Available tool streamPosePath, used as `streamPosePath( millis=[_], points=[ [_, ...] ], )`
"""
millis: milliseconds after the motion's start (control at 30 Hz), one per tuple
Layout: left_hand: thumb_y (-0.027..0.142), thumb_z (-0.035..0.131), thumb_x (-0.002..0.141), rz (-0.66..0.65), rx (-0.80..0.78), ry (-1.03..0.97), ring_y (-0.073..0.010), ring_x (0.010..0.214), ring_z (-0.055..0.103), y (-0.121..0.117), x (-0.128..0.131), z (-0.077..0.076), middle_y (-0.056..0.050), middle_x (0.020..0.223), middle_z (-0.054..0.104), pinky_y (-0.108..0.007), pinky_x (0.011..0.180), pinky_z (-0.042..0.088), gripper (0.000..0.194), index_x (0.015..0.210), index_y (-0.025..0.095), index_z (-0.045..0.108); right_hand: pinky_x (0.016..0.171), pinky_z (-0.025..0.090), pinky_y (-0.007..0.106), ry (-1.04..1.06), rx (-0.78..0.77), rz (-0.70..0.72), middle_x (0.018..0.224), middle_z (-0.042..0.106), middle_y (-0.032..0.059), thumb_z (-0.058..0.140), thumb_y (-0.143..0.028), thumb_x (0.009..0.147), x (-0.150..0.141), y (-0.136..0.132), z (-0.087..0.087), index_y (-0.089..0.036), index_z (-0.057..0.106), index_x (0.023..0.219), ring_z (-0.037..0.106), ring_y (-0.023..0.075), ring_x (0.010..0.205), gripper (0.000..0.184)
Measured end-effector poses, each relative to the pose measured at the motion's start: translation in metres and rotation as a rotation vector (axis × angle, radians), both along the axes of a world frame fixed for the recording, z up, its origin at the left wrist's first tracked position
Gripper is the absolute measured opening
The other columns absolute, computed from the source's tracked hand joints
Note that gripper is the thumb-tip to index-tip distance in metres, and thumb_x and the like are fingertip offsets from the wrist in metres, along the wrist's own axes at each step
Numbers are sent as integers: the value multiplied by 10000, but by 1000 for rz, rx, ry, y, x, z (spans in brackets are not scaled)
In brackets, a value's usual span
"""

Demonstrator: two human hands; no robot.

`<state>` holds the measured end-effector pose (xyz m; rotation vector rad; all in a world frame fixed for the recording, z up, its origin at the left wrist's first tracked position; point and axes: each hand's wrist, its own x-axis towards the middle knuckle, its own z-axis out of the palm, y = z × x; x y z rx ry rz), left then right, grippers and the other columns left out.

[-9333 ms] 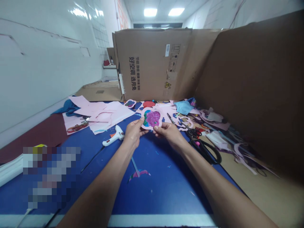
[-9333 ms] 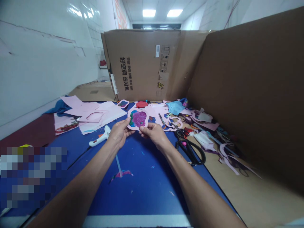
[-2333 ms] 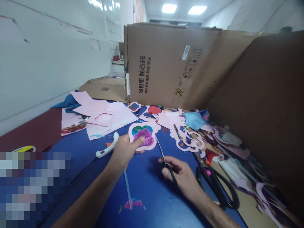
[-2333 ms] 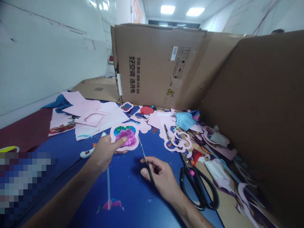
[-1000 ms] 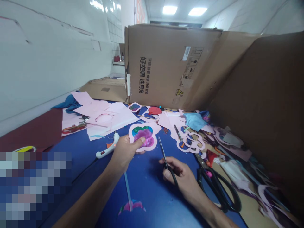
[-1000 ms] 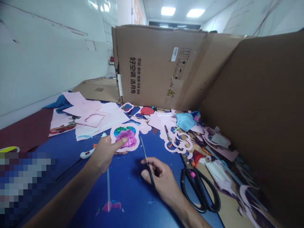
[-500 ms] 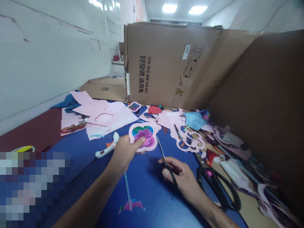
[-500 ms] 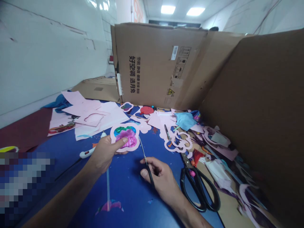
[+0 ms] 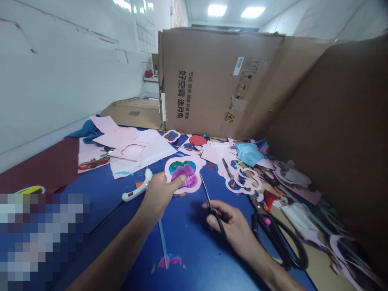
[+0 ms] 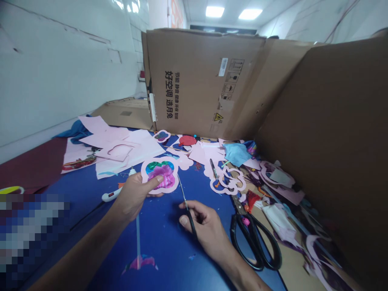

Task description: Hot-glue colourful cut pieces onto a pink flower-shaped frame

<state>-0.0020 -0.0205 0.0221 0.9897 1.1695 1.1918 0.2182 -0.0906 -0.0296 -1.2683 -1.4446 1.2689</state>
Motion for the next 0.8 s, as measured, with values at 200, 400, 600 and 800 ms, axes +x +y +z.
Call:
streamPosePath(
  millis=[200, 400, 600, 800],
  points=[
    [385, 965, 696, -1, -6, -12, -284, 865, 822, 0, 0, 1, -133, 956, 855, -297, 604, 667, 421, 1010, 126, 857, 643, 402, 305, 1, -13, -9, 676, 510, -30, 818, -769, 800, -1, 0, 0, -201, 830, 1105, 470, 164, 649, 645],
    [368, 944, 718, 1, 3, 0, -276, 865, 817, 0, 0, 2, -135, 974, 857, -307, 615, 678, 400, 1026, 126, 862, 634, 369, 301, 14, -25, -11, 669, 483, -38, 854, -737, 781, 0, 0, 0, -195, 831, 1105, 436, 158, 643, 631],
    [375, 948, 709, 12, 1, -2, -279, 858, 817, 0, 0, 2, -144, 965, 855, -308, 615, 676, 410, 1015, 118, 860, 645, 374, 306, -1, -14, -1, 688, 517, -28, 846, -743, 793, 1, 0, 0, -202, 834, 1118, 446, 160, 651, 631],
    [400, 957, 687, 10, 1, 10, -285, 853, 815, 0, 1, 2, -127, 954, 858, -321, 623, 681, 438, 1016, 126, 864, 637, 401, 301, -7, -6, -4, 685, 530, -24, 825, -768, 800, 1, 0, -1, -205, 840, 1120, 464, 162, 646, 647]
  ],
)
